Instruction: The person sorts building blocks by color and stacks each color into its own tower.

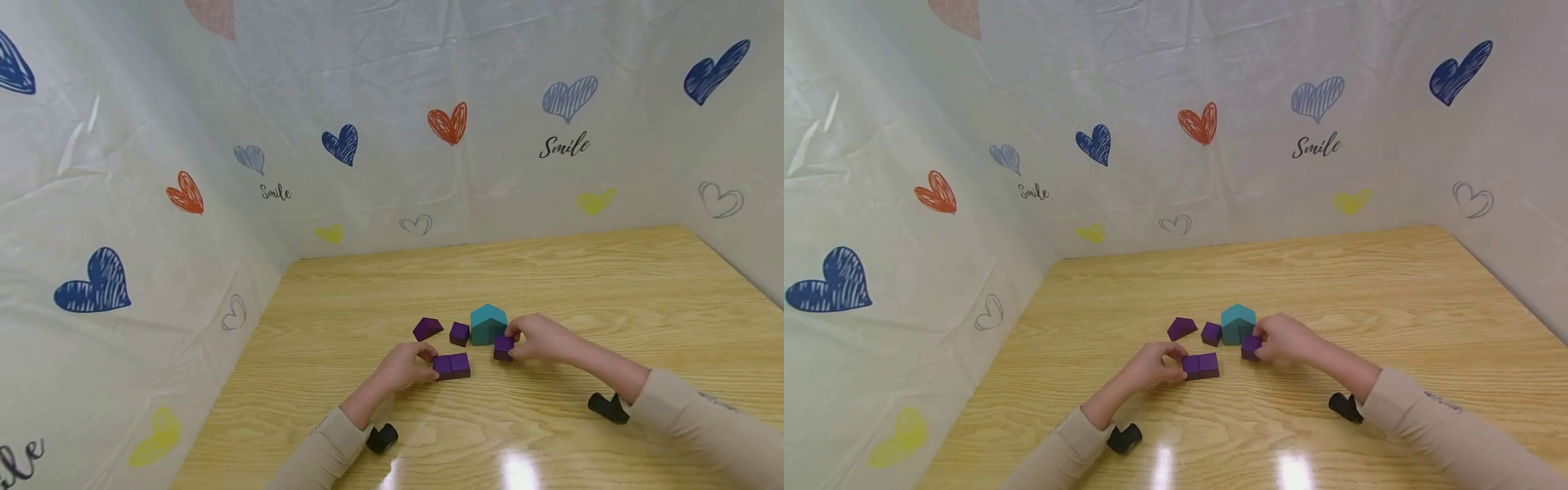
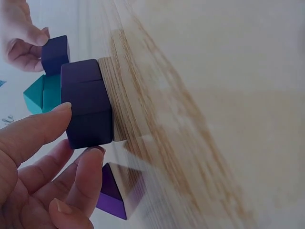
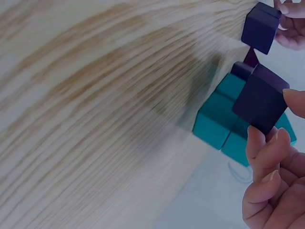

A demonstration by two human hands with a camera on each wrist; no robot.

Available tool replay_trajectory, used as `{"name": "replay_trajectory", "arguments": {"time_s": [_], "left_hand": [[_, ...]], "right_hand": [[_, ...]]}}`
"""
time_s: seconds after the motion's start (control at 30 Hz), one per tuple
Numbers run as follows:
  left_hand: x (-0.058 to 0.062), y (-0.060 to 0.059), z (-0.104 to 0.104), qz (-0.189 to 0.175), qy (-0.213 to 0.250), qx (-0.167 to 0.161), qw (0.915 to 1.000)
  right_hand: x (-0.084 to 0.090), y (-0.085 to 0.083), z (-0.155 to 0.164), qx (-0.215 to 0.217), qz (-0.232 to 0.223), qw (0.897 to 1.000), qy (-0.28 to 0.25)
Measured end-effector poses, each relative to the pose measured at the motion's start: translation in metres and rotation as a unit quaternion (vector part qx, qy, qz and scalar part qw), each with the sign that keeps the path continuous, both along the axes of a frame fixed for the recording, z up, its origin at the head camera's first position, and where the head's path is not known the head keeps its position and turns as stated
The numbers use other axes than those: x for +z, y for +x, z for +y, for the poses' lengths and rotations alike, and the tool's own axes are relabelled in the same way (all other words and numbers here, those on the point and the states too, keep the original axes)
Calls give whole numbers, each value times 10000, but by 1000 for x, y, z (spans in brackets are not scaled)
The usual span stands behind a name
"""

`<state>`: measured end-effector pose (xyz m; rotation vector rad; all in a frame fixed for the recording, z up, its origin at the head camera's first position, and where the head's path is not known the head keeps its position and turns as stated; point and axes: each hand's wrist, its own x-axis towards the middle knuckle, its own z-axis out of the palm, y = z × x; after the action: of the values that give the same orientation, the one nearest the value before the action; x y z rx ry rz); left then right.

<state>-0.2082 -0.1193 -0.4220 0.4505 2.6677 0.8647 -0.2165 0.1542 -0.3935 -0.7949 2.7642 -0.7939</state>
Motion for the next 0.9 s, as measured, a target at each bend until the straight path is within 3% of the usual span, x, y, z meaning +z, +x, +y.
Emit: {"name": "replay_trajectory", "arguments": {"time_s": [0.37, 0.9], "left_hand": [[2, 0, 0, 81, 99, -54, 9999], [1, 0, -3, 138, 151, -116, 9997]], "right_hand": [[11, 12, -29, 253, 306, 9992, -22], [2, 6, -55, 517, 649, 9965, -106]]}}
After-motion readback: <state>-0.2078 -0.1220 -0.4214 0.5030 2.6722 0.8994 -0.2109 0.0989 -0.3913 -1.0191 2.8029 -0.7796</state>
